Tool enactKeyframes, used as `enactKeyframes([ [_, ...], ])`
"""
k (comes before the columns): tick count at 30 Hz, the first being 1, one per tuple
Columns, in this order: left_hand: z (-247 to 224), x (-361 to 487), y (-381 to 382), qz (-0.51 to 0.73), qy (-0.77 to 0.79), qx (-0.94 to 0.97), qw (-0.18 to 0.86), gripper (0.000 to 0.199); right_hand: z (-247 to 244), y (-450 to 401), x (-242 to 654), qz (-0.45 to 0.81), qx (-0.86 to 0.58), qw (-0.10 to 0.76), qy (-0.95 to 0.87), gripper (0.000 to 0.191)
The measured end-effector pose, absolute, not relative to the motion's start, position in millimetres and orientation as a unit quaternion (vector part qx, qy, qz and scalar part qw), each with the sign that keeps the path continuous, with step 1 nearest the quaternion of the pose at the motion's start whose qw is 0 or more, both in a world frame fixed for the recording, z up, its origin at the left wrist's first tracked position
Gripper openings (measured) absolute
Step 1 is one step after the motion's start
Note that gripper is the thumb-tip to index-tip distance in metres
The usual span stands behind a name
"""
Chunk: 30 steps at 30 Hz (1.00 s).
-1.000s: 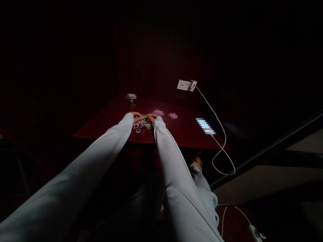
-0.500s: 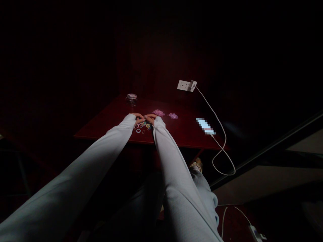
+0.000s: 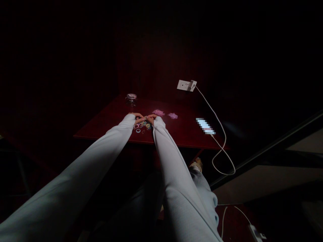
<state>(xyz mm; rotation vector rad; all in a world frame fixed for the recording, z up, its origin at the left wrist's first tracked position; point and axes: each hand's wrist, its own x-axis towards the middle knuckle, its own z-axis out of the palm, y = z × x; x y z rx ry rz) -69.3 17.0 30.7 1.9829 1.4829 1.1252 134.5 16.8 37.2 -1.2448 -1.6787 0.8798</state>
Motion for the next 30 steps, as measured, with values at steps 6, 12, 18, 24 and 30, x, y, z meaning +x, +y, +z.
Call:
enactKeyframes([
  [6, 34, -66, 11, 0.425, 0.514, 0.714, 0.214, 0.047, 48, 2, 136, 0.356, -0.531, 0.402, -0.655, 0.039],
  [12, 33, -65, 13, 0.425, 0.527, 0.710, 0.194, 0.048, 46, 3, 136, 0.360, -0.522, 0.404, -0.659, 0.042],
  [18, 31, -67, 14, 0.438, 0.515, 0.712, 0.191, 0.048, 42, 7, 135, 0.366, -0.513, 0.415, -0.656, 0.046],
  [24, 30, -68, 13, 0.433, 0.523, 0.712, 0.181, 0.047, 46, 4, 134, 0.384, -0.517, 0.409, -0.646, 0.040],
  [30, 27, -68, 17, 0.436, 0.516, 0.715, 0.178, 0.049, 47, 2, 134, 0.371, -0.526, 0.407, -0.648, 0.038],
])
